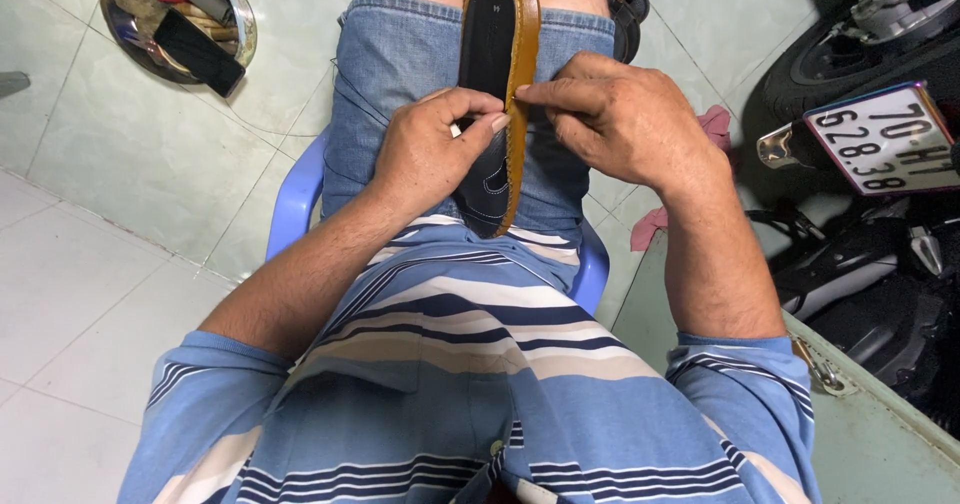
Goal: The person sits on a blue plastic chair and sews a black slip-on shoe with a brown sole using a needle and thread. They hold the shoe on their lap and repeatedly push the needle through the shoe's upper and sole while pulling the thread tight.
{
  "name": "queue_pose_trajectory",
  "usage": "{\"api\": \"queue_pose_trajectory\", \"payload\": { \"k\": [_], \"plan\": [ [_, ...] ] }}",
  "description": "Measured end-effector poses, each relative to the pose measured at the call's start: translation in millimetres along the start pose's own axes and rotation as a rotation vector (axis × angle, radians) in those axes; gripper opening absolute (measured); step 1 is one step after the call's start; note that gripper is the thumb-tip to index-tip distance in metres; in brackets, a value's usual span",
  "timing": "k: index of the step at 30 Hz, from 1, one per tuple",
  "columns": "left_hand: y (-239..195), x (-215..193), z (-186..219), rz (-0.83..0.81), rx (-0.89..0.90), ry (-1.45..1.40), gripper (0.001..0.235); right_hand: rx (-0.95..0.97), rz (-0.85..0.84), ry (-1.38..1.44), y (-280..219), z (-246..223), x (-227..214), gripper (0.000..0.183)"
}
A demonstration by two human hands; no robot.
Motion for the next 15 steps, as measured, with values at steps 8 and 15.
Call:
{"api": "queue_pose_trajectory", "payload": {
  "k": [8, 15],
  "plan": [
    [-1, 5, -6, 0.023, -0.014, -0.06, 0.012, 0.085, -0.049, -0.354, 4, -15, -3, 0.032],
    [-1, 7, -1, 0.112, 0.103, -0.067, 0.01, 0.065, 0.095, -0.7, 11, -35, -8, 0.017]
  ]
}}
Point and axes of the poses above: each hand's wrist, its own y-axis towards the middle knuckle, its own x-axis out of the palm, z = x × y, the point moved 10 cm from there along y, towards the middle knuckle, and after that the axes turned 2 degrees about y, right-handed, at the moved point
